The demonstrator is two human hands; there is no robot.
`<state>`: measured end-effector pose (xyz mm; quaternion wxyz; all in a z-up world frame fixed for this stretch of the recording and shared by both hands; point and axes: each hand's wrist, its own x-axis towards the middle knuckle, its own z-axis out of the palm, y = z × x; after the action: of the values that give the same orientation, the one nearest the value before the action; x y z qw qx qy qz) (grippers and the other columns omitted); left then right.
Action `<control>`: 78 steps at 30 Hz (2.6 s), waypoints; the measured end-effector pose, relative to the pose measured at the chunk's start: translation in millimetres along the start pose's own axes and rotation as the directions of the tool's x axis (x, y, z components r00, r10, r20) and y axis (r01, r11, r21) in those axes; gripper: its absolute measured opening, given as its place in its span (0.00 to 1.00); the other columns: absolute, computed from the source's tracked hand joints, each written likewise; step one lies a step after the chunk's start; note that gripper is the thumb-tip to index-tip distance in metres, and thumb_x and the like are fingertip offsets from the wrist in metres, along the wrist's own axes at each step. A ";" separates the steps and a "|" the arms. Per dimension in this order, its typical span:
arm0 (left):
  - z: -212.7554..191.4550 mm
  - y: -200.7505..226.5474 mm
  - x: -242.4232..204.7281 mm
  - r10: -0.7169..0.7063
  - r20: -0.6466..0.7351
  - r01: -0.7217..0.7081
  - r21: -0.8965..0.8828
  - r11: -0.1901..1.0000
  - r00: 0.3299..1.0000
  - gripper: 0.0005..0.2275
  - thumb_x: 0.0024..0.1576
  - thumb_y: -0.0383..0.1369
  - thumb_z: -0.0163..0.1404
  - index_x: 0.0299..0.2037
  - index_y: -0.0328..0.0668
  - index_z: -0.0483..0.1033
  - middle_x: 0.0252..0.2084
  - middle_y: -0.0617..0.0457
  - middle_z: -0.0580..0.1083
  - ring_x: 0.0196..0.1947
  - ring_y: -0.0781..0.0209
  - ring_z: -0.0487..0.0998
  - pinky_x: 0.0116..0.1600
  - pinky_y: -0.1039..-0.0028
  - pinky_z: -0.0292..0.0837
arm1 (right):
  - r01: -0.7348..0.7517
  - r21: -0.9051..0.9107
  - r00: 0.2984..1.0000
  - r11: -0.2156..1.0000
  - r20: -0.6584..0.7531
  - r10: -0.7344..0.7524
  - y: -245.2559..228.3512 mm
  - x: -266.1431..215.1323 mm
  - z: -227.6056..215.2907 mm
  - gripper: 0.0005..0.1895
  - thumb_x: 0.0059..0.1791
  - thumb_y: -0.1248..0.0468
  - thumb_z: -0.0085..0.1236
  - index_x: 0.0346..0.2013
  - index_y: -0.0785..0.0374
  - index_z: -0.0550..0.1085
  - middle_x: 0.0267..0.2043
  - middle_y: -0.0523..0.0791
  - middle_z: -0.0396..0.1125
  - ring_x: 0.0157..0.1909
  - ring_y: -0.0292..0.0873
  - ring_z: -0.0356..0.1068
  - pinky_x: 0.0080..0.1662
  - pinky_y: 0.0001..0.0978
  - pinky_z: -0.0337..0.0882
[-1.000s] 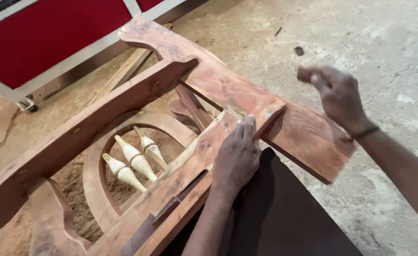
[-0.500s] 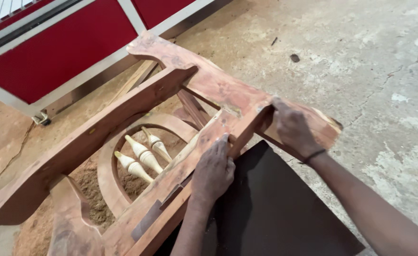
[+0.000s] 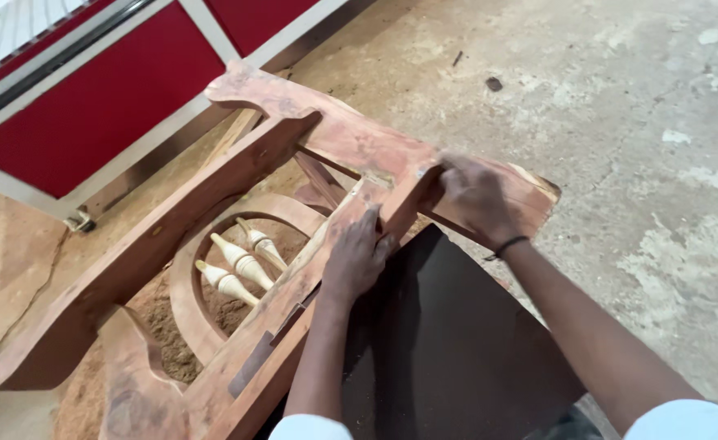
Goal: The person sands and scrapes a wooden furniture frame containing decorative spindles using sandpaper and a hand tool. They smooth the curved surfaces of the wood and wipe away sawdust with their hands.
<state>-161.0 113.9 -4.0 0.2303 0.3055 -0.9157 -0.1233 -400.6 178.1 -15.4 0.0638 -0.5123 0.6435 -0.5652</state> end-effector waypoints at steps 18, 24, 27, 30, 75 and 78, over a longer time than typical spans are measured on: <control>40.9 -12.8 45.9 0.073 -0.045 -0.074 -0.010 0.997 0.996 0.27 0.61 0.43 0.51 0.65 0.31 0.65 0.63 0.34 0.71 0.62 0.38 0.71 0.67 0.51 0.61 | 0.108 -0.641 0.994 0.760 0.088 -0.067 -3.7 -30.6 32.2 0.33 0.52 0.58 0.44 0.73 0.59 0.60 0.70 0.54 0.60 0.71 0.54 0.59 0.64 0.66 0.53; 51.9 -16.1 37.7 0.025 -0.020 -0.025 -0.001 1.000 0.999 0.25 0.63 0.44 0.48 0.66 0.34 0.65 0.66 0.38 0.69 0.65 0.42 0.70 0.68 0.54 0.64 | 0.073 -0.550 0.994 0.832 0.112 -0.014 16.8 -33.4 28.9 0.26 0.54 0.62 0.44 0.68 0.62 0.65 0.69 0.52 0.64 0.69 0.54 0.60 0.64 0.66 0.52; 45.0 -13.5 45.4 0.063 -0.031 -0.062 0.032 0.998 0.998 0.25 0.64 0.44 0.47 0.65 0.33 0.65 0.66 0.38 0.68 0.66 0.43 0.68 0.68 0.52 0.61 | 0.151 -0.419 0.983 0.895 -0.031 -0.180 35.8 -23.0 15.7 0.15 0.58 0.66 0.46 0.60 0.63 0.69 0.65 0.55 0.69 0.62 0.51 0.69 0.63 0.51 0.68; 39.8 -5.7 45.6 0.051 -0.032 -0.050 0.039 0.998 0.998 0.25 0.63 0.44 0.47 0.64 0.33 0.65 0.64 0.38 0.70 0.66 0.43 0.68 0.66 0.51 0.61 | -0.098 0.283 0.945 0.954 -0.274 0.178 46.5 -19.5 -1.0 0.23 0.55 0.73 0.44 0.65 0.67 0.73 0.49 0.58 0.69 0.43 0.45 0.63 0.49 0.38 0.72; 10.0 58.2 107.4 0.015 0.059 -0.006 -0.143 0.990 0.998 0.16 0.61 0.30 0.49 0.59 0.47 0.74 0.53 0.43 0.77 0.53 0.42 0.79 0.57 0.58 0.75 | -0.225 0.748 0.848 0.625 -0.165 0.504 24.1 2.8 -53.0 0.11 0.56 0.69 0.52 0.52 0.71 0.75 0.46 0.47 0.74 0.41 0.35 0.75 0.45 0.27 0.79; 5.3 56.7 100.6 -0.072 -0.027 0.062 -0.279 0.958 0.997 0.20 0.61 0.32 0.51 0.64 0.41 0.68 0.54 0.39 0.76 0.53 0.40 0.79 0.58 0.56 0.73 | -0.247 0.727 0.872 0.641 -0.122 0.475 27.0 4.0 -53.4 0.12 0.57 0.69 0.50 0.53 0.71 0.74 0.48 0.48 0.75 0.40 0.36 0.75 0.45 0.27 0.78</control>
<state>-263.4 96.8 47.0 0.2835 0.3031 -0.8740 -0.2527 -453.6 206.2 -16.0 0.2639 -0.2173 0.4773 -0.8095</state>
